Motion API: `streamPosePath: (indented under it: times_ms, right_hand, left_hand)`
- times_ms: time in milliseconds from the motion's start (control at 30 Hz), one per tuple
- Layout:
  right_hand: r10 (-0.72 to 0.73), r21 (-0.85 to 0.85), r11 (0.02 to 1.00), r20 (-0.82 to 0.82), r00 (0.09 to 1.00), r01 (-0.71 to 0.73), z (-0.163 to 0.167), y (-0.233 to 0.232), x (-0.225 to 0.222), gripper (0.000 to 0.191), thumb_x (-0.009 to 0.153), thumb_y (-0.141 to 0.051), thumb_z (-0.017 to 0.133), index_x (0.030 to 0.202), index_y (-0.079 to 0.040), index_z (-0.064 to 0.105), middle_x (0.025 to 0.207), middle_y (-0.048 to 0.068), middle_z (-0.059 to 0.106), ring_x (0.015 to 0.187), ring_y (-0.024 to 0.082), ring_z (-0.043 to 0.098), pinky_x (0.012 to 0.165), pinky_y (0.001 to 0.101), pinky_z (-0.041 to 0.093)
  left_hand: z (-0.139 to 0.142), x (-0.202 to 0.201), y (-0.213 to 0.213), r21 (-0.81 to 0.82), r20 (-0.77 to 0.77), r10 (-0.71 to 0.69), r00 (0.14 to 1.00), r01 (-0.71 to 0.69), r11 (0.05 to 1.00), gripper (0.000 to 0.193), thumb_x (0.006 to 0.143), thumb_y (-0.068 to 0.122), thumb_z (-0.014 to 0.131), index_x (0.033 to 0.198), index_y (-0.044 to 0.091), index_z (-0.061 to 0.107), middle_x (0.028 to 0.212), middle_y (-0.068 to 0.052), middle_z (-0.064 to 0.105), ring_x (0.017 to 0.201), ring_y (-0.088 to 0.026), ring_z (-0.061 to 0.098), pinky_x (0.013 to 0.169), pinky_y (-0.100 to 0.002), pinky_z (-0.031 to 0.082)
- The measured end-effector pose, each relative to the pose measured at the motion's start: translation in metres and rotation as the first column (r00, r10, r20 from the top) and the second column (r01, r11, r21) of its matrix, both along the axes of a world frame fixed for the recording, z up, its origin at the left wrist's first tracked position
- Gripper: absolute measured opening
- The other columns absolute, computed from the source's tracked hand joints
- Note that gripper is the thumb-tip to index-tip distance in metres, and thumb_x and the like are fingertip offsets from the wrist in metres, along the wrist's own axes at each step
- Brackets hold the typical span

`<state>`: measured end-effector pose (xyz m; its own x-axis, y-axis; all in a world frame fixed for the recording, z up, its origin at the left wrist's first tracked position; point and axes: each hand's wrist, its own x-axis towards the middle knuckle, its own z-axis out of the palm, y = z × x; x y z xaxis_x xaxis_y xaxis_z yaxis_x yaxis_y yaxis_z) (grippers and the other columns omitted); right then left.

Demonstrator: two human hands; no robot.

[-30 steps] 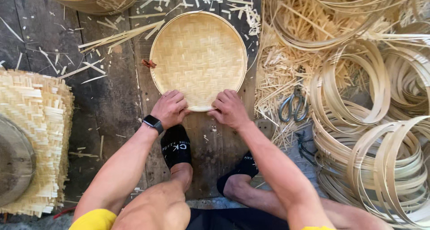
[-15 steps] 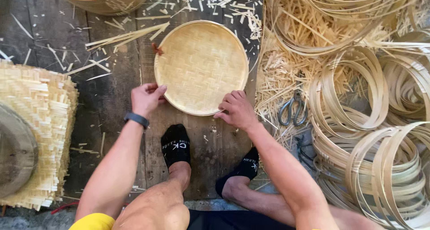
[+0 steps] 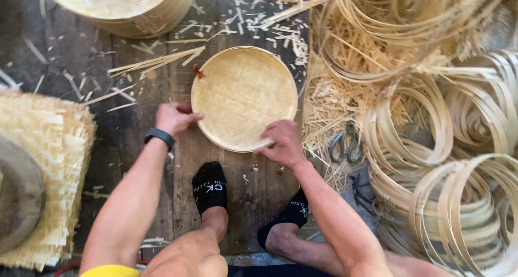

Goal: The person repeatedly places circular bamboo strips around the rim of woven bamboo trays, pressing them into place by hand. They handle multiple trays one at a time, stacking finished units to the side.

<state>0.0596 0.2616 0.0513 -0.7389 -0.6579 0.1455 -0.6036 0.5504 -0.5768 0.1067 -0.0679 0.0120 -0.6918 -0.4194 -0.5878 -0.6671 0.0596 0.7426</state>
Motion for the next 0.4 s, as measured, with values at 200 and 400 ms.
streamPosePath:
  times_ms: [200,400]
  right_hand:
    - [-0.55,0.059,0.625,0.741,0.386,0.779,-0.004,0.023,-0.013,0.033,0.081,-0.014,0.082,0.107,-0.001,0.065,0.09,0.008,0.073,0.078,0.017,0.071,0.066,0.0313,0.06]
    - [-0.522,0.071,0.506,0.819,0.24,0.86,-0.011,0.015,-0.019,0.031,0.082,-0.006,0.081,0.104,0.006,0.064,0.087,0.015,0.073,0.069,0.022,0.073,0.053,0.0321,0.063]
  left_hand:
    - [0.0,-0.043,-0.014,-0.064,-0.144,-0.143,0.979,0.135,0.989,0.034,0.086,0.026,0.085,0.109,0.001,0.079,0.094,-0.008,0.08,0.08,-0.014,0.071,0.074,-0.03,0.057]
    - [0.003,-0.057,-0.002,-0.321,0.124,-0.263,0.957,0.289,0.902,0.04,0.08,0.038,0.088,0.1,0.004,0.082,0.092,-0.015,0.078,0.082,-0.024,0.074,0.084,-0.037,0.058]
